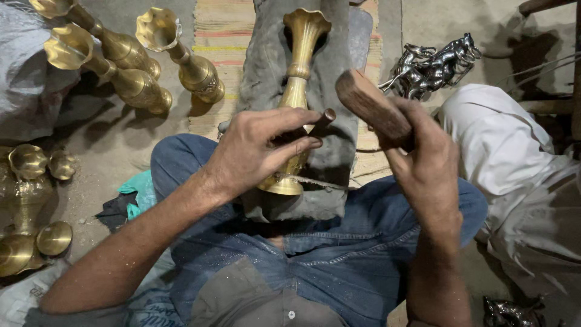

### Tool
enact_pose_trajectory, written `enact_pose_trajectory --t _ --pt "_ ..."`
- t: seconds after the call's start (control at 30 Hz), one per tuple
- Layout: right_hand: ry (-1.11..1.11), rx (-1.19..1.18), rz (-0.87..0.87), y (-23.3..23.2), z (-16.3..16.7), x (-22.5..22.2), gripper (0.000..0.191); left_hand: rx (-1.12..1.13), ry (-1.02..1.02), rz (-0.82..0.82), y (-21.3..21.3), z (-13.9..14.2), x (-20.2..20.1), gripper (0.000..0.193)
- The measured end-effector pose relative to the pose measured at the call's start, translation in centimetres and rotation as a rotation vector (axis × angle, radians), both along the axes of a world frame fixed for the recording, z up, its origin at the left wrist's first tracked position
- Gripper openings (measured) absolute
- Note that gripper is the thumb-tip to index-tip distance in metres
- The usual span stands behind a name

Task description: The person sits cross-legged on the floor with a brass vase resting on a sandbag on their lap. They hold a chisel against the vase surface and strike it with a wooden mallet to carve decorative patterns, repositioning the chisel and rotating the vase as they work around it.

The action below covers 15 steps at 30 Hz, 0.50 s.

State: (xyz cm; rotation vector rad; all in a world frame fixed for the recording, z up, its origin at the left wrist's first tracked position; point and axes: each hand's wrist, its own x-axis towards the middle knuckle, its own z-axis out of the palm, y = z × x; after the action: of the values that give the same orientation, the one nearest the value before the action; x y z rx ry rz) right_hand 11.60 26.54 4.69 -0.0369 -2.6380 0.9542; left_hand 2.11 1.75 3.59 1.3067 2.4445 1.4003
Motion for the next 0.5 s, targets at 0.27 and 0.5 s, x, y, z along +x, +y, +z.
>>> enact_pose_trajectory --t 0.27,0.5 --pt "-0.1 -0.179 -0.09 0.4 1.3 -0.3 0.024 -0.103 -0.067 0.014 0.1 0.2 -0.1 0.036" --pt "-0.037 0.038 0.009 1.0 1.1 -0.2 0.028 -0.031 -0.03 0.024 -0.1 0.7 0.0 0.036"
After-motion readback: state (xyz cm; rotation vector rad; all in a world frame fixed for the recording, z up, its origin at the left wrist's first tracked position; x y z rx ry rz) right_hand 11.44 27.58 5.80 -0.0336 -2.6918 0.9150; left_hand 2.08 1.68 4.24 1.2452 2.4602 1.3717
